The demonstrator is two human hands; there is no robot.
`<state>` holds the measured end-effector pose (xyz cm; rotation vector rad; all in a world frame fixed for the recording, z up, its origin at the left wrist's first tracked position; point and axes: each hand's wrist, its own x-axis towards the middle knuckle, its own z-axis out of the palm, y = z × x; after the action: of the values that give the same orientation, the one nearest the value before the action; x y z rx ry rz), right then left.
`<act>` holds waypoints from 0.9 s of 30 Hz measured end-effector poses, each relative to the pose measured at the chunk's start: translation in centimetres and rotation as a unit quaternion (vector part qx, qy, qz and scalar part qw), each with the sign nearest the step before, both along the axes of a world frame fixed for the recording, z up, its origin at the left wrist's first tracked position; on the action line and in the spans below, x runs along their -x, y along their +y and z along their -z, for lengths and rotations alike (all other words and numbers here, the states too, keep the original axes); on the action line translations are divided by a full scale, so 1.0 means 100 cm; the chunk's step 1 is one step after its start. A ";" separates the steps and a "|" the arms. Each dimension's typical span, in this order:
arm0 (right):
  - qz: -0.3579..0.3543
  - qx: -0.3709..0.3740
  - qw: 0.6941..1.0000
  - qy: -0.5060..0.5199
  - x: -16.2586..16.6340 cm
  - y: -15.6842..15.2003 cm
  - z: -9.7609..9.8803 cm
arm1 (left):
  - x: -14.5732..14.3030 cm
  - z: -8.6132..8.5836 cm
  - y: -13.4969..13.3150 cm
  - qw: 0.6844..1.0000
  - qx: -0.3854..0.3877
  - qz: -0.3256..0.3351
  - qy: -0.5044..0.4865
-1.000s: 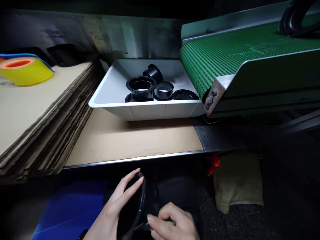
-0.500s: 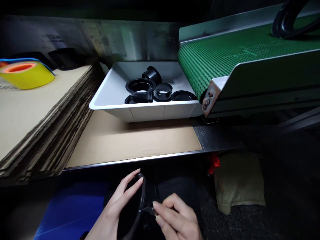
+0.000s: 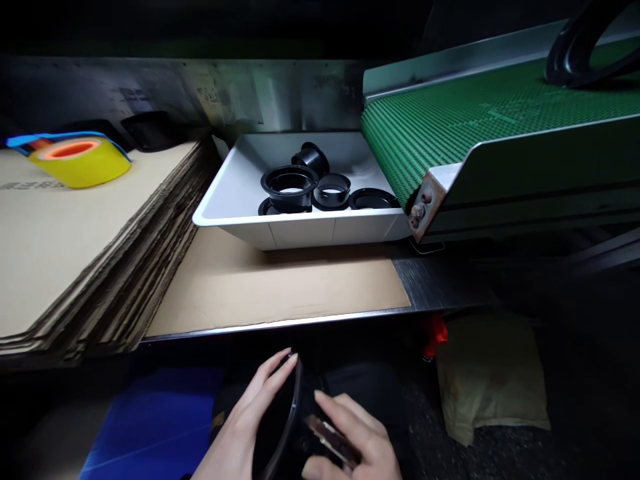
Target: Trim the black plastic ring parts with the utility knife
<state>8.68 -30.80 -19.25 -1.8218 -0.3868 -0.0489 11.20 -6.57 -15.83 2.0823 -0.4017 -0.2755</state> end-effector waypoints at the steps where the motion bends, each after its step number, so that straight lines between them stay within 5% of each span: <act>1: 0.021 -0.022 0.998 0.062 0.001 0.002 0.001 | 0.002 0.003 -0.002 1.000 -0.004 -0.003 0.011; 8: 0.046 -0.253 0.907 0.334 -0.002 0.016 -0.021 | -0.001 0.026 0.006 0.991 0.005 0.091 -0.093; 13: -0.005 -0.066 0.986 0.156 -0.018 0.002 -0.031 | -0.006 0.005 0.017 0.995 0.003 0.046 -0.094; 16: -0.030 0.019 0.998 0.054 -0.021 -0.005 -0.033 | -0.007 -0.002 0.017 0.997 0.018 0.037 -0.070; 27: -0.069 0.040 0.997 0.001 -0.017 0.001 -0.030 | -0.008 -0.005 0.013 0.999 0.035 0.001 0.007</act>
<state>10.38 -30.71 -16.26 -1.8699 -0.5201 0.0650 12.04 -5.25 -15.38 2.0100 -0.4004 -0.2730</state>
